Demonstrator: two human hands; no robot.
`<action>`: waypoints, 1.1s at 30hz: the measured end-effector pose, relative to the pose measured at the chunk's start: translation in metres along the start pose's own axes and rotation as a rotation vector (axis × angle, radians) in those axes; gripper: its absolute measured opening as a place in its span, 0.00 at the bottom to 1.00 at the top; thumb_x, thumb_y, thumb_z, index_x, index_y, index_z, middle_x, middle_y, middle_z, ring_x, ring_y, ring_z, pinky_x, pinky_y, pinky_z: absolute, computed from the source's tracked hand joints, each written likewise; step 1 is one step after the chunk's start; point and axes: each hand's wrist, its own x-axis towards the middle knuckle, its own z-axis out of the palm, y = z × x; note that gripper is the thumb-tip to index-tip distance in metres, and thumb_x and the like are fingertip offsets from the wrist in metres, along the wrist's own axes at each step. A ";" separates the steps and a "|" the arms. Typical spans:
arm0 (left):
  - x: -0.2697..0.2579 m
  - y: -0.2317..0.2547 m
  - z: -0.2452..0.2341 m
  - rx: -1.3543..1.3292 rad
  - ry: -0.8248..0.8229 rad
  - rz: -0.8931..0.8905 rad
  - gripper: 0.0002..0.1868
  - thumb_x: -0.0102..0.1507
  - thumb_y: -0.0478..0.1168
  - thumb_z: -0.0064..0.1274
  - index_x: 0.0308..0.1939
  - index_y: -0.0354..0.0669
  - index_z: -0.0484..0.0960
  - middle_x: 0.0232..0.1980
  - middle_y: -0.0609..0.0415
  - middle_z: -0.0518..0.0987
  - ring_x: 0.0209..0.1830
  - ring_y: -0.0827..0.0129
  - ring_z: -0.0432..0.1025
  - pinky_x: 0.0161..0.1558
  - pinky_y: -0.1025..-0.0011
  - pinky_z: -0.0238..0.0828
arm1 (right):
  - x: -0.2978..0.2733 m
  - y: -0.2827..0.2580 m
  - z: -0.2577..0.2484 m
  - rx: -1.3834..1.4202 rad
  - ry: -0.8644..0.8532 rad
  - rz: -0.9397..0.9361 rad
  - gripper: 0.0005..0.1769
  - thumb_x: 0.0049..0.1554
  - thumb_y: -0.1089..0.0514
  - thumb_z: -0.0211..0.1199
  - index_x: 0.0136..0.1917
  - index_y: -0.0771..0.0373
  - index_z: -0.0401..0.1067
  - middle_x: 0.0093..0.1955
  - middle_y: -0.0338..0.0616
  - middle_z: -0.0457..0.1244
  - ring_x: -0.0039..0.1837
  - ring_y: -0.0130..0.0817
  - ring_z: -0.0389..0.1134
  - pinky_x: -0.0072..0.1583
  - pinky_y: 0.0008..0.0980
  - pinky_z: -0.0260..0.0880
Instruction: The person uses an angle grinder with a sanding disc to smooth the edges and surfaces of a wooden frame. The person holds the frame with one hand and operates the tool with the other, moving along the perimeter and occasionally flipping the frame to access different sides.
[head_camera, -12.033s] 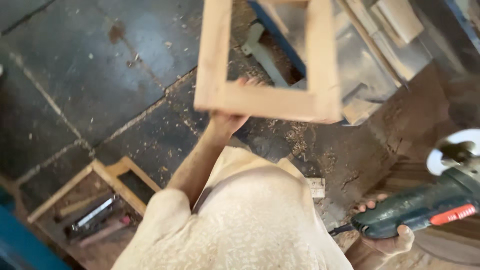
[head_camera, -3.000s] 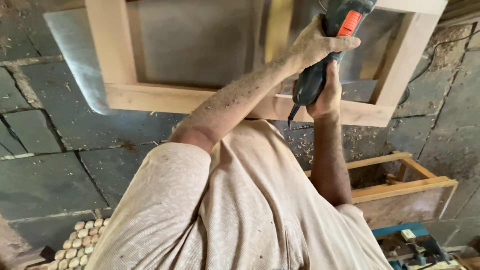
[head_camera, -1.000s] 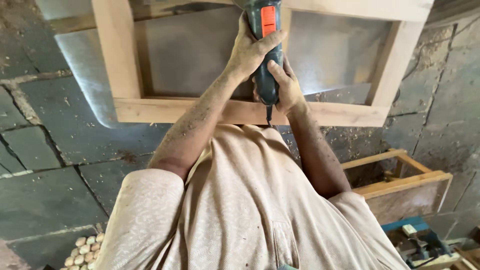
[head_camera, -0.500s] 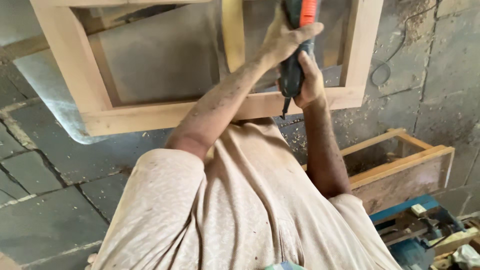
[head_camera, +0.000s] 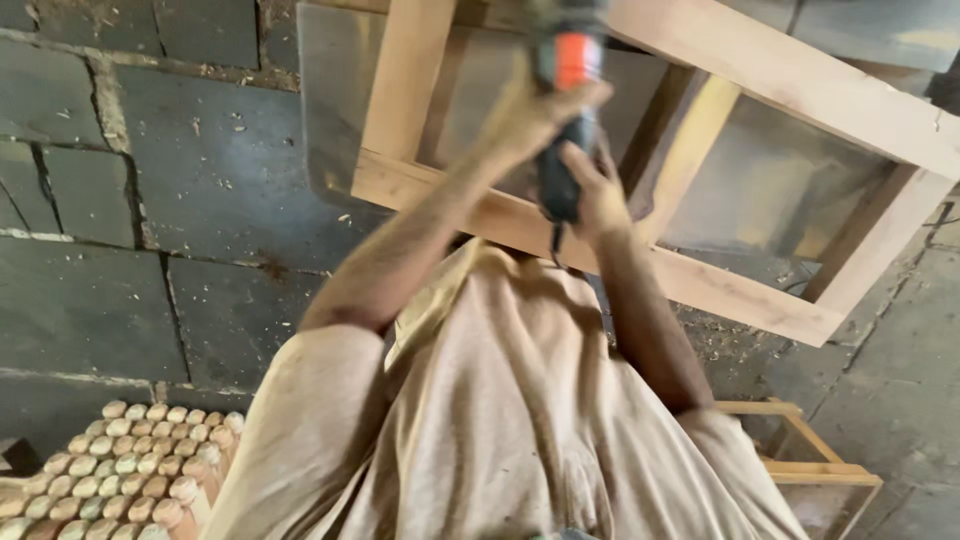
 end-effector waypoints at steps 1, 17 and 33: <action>0.002 0.001 -0.030 -0.083 0.015 0.014 0.37 0.57 0.57 0.70 0.58 0.37 0.70 0.44 0.52 0.81 0.40 0.68 0.79 0.42 0.70 0.80 | 0.015 0.006 0.023 -0.050 -0.006 0.022 0.34 0.60 0.54 0.64 0.76 0.53 0.56 0.56 0.45 0.64 0.47 0.36 0.72 0.40 0.39 0.78; 0.010 0.014 -0.003 -0.184 0.006 0.054 0.47 0.58 0.55 0.70 0.67 0.34 0.59 0.53 0.46 0.78 0.49 0.64 0.79 0.49 0.66 0.84 | -0.007 -0.035 0.027 -0.062 -0.017 0.070 0.32 0.62 0.46 0.63 0.74 0.54 0.56 0.45 0.50 0.66 0.36 0.40 0.71 0.36 0.35 0.74; -0.010 -0.017 0.211 -0.118 -0.368 0.073 0.39 0.62 0.50 0.71 0.65 0.29 0.66 0.49 0.45 0.76 0.44 0.63 0.73 0.49 0.66 0.80 | -0.106 -0.038 -0.144 0.173 0.238 -0.104 0.27 0.64 0.50 0.59 0.72 0.59 0.58 0.48 0.50 0.65 0.41 0.39 0.71 0.39 0.37 0.75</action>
